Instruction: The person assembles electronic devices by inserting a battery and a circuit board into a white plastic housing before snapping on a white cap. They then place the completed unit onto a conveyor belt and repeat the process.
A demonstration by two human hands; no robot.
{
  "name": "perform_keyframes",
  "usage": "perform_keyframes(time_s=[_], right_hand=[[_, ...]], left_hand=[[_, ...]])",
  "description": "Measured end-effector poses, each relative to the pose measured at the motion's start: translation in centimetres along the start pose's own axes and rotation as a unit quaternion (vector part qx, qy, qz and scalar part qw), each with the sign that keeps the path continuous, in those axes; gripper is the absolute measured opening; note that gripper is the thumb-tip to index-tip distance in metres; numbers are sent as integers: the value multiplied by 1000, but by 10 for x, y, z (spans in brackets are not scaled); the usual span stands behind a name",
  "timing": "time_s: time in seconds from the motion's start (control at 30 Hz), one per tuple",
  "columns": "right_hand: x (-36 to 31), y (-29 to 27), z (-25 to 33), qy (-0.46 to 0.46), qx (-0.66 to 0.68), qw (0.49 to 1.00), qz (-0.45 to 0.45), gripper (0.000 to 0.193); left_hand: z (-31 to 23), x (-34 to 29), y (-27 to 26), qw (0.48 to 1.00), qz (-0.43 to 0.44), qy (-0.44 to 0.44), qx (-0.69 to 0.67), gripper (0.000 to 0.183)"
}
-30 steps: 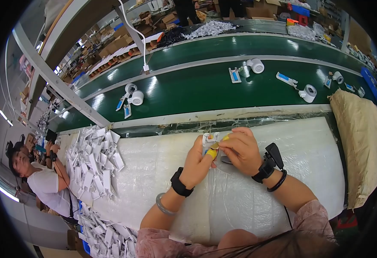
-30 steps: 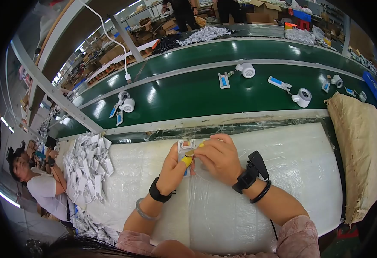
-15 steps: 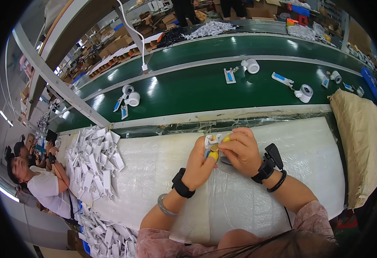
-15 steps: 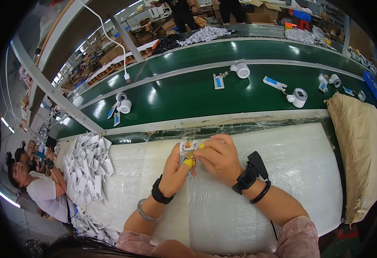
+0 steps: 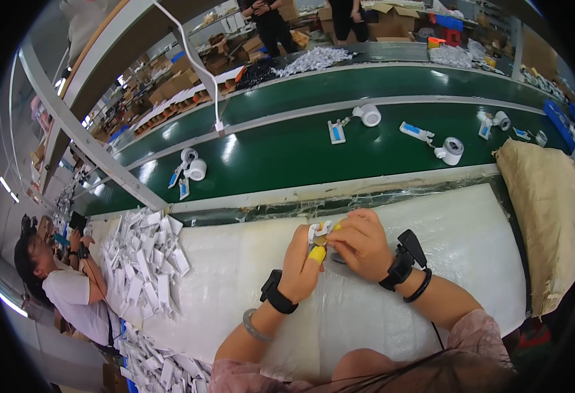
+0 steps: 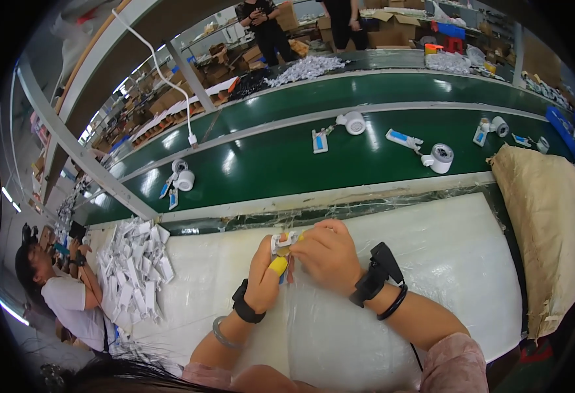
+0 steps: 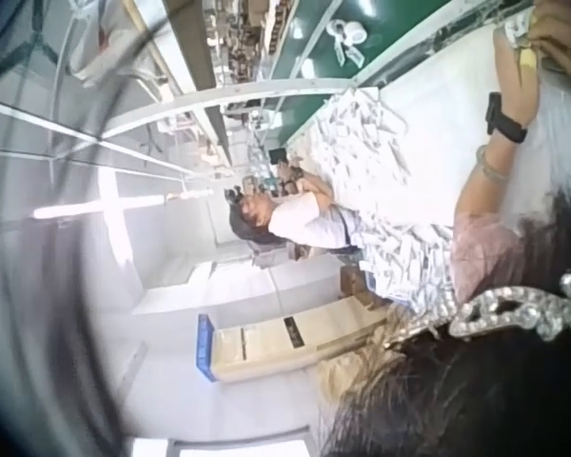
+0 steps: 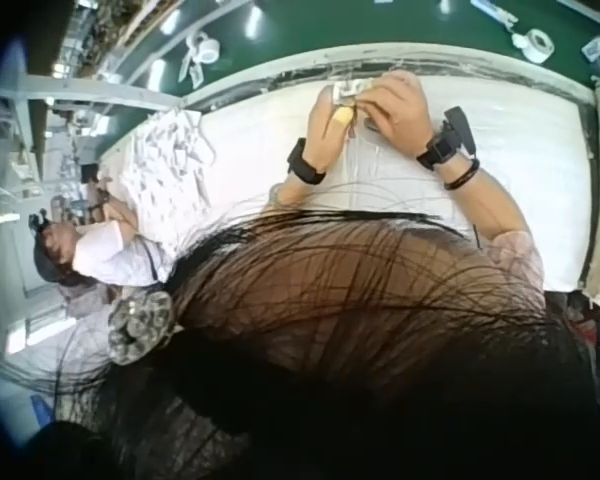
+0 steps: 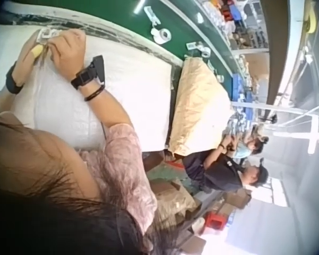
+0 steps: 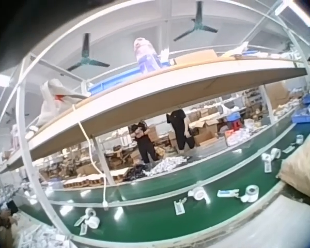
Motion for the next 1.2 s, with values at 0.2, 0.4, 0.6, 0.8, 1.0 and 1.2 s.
perform_keyframes(time_s=[0.2, 0.4, 0.6, 0.8, 1.0, 1.2], right_hand=[[0, -2, -1, 6, -4, 1000, -10, 17], [-1, 0, -2, 14, 12, 1000, 5, 21], [-3, 0, -1, 9, 12, 1000, 0, 16], [-2, 0, -2, 18, 13, 1000, 2, 16], [-4, 2, -3, 29, 24, 999, 5, 17], [0, 0, 2, 13, 11, 1000, 13, 21]], left_hand=[[-6, 0, 3, 998, -21, 47, 22, 28], [-6, -2, 4, 1000, -24, 4, 13, 31], [-2, -3, 5, 1000, -18, 7, -14, 23], [-4, -1, 5, 998, -13, 19, 58, 25], [-5, -1, 6, 998, -26, 27, 53, 23], [2, -1, 4, 1000, -28, 9, -8, 25]])
Point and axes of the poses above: each hand's wrist, its own x-axis towards the middle knuckle, its own y-axis out of the palm, z = x × y, the point moved 5 cm from there along x, towards the middle knuckle, and after that the axes turned 9 degrees about -y, right-handed, at the moved point
